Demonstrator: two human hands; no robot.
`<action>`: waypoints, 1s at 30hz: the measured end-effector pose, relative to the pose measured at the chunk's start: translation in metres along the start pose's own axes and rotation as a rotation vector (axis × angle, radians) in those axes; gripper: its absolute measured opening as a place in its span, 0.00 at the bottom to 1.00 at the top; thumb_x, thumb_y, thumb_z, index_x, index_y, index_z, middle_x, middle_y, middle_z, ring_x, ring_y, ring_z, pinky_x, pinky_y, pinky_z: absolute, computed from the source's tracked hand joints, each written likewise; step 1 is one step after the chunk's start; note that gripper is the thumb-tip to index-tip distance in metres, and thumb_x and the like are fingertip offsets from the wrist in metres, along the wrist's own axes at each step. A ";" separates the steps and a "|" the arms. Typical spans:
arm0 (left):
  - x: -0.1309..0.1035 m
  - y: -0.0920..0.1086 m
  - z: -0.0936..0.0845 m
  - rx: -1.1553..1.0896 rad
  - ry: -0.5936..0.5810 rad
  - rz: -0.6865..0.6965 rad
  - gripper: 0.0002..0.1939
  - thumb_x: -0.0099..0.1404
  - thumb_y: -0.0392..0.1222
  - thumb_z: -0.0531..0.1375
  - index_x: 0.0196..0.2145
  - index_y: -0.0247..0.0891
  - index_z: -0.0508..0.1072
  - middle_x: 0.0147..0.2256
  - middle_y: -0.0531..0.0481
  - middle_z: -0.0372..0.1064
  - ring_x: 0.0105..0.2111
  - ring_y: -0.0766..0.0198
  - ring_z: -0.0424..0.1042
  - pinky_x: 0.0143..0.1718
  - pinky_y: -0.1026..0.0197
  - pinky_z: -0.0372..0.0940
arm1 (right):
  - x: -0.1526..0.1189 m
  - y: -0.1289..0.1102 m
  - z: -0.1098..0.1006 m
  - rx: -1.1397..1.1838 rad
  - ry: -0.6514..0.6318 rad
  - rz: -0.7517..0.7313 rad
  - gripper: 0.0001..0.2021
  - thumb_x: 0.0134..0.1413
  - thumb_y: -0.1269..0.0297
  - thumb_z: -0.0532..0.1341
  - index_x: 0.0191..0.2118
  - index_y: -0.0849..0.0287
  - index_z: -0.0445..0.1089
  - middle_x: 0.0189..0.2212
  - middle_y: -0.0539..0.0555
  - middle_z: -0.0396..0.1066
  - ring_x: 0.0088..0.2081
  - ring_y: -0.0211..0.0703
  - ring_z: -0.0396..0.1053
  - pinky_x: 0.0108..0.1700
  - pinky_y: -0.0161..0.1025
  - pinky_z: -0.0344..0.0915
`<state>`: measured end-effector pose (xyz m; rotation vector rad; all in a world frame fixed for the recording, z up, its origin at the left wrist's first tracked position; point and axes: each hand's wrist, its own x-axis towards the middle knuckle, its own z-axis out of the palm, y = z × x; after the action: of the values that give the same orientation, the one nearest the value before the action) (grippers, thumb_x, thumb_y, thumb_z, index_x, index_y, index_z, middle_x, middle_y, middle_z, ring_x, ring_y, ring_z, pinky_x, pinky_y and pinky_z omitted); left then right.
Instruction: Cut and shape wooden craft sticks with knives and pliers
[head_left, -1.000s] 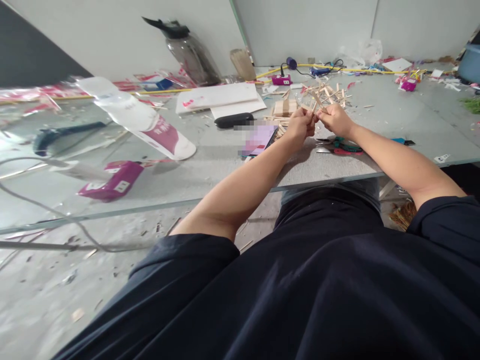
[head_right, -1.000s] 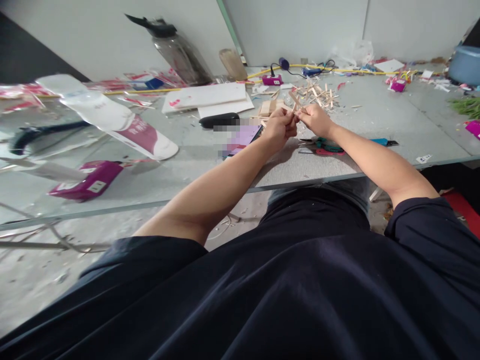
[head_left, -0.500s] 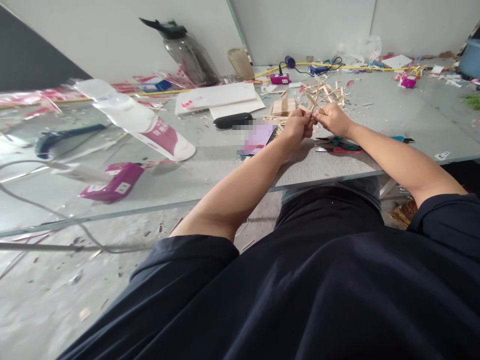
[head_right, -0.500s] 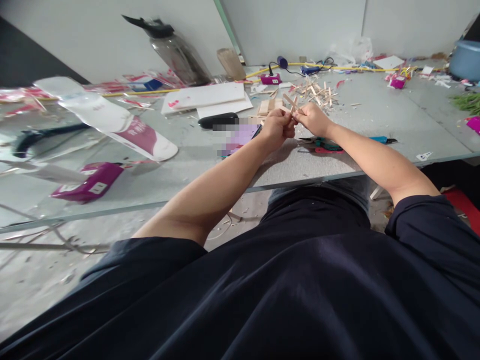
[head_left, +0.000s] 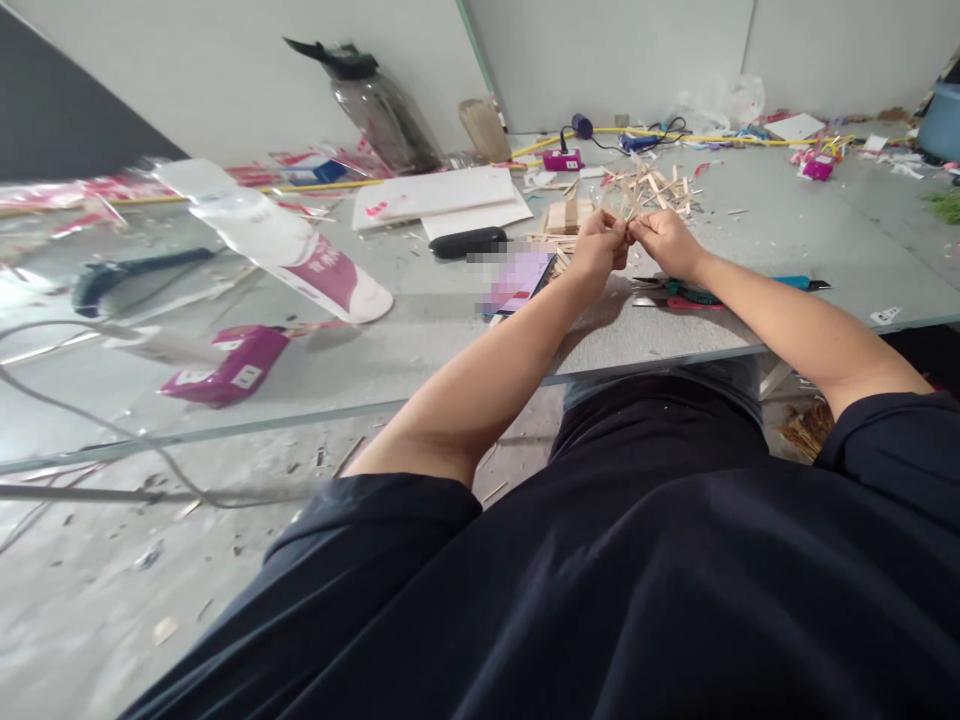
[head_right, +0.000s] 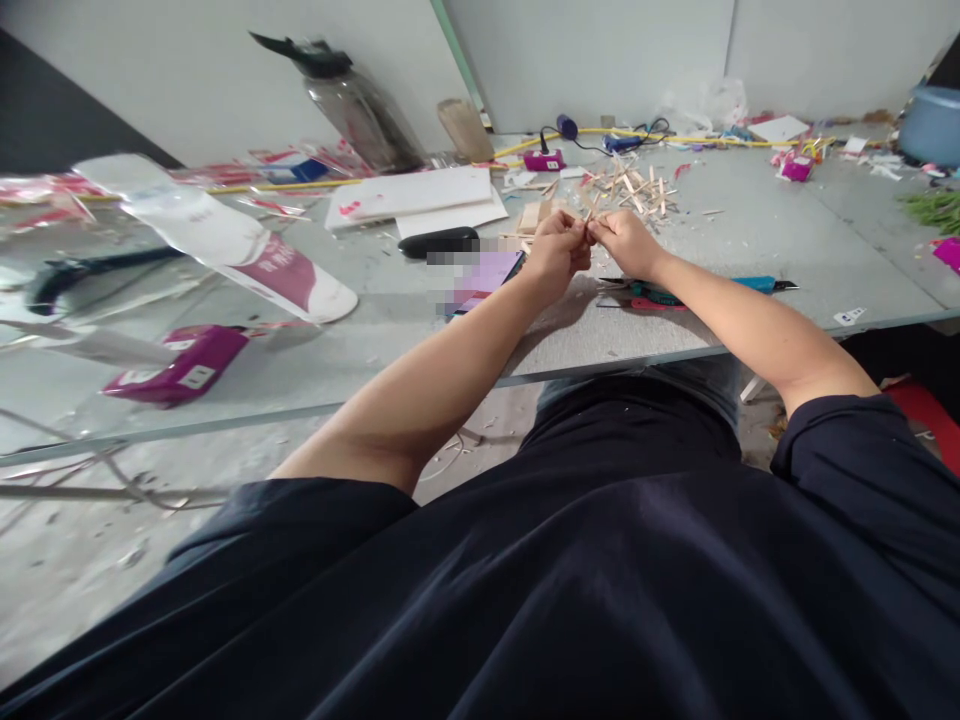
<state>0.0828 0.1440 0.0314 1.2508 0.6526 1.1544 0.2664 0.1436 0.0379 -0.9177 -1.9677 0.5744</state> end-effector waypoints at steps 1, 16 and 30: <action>-0.002 0.003 0.002 0.000 0.033 0.030 0.24 0.78 0.43 0.73 0.32 0.45 0.63 0.22 0.61 0.56 0.20 0.72 0.50 0.25 0.64 0.49 | 0.000 -0.001 -0.001 -0.010 -0.003 -0.020 0.28 0.80 0.35 0.59 0.34 0.53 0.70 0.28 0.50 0.63 0.36 0.46 0.62 0.50 0.49 0.73; -0.018 0.039 0.003 -0.045 -0.131 -0.222 0.25 0.85 0.39 0.59 0.26 0.39 0.69 0.19 0.61 0.51 0.15 0.76 0.47 0.18 0.72 0.43 | -0.010 -0.030 -0.022 0.094 -0.064 -0.017 0.37 0.67 0.17 0.59 0.37 0.52 0.69 0.25 0.48 0.58 0.31 0.44 0.55 0.33 0.45 0.57; -0.033 0.054 0.013 -0.307 -0.206 -0.356 0.31 0.87 0.40 0.48 0.23 0.40 0.67 0.17 0.61 0.44 0.13 0.73 0.47 0.18 0.67 0.52 | -0.007 -0.037 -0.025 0.162 -0.130 -0.061 0.39 0.66 0.14 0.59 0.36 0.50 0.63 0.21 0.45 0.54 0.26 0.40 0.51 0.29 0.43 0.47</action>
<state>0.0667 0.1037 0.0791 0.9314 0.4969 0.7837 0.2762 0.1161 0.0720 -0.7334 -2.0235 0.7633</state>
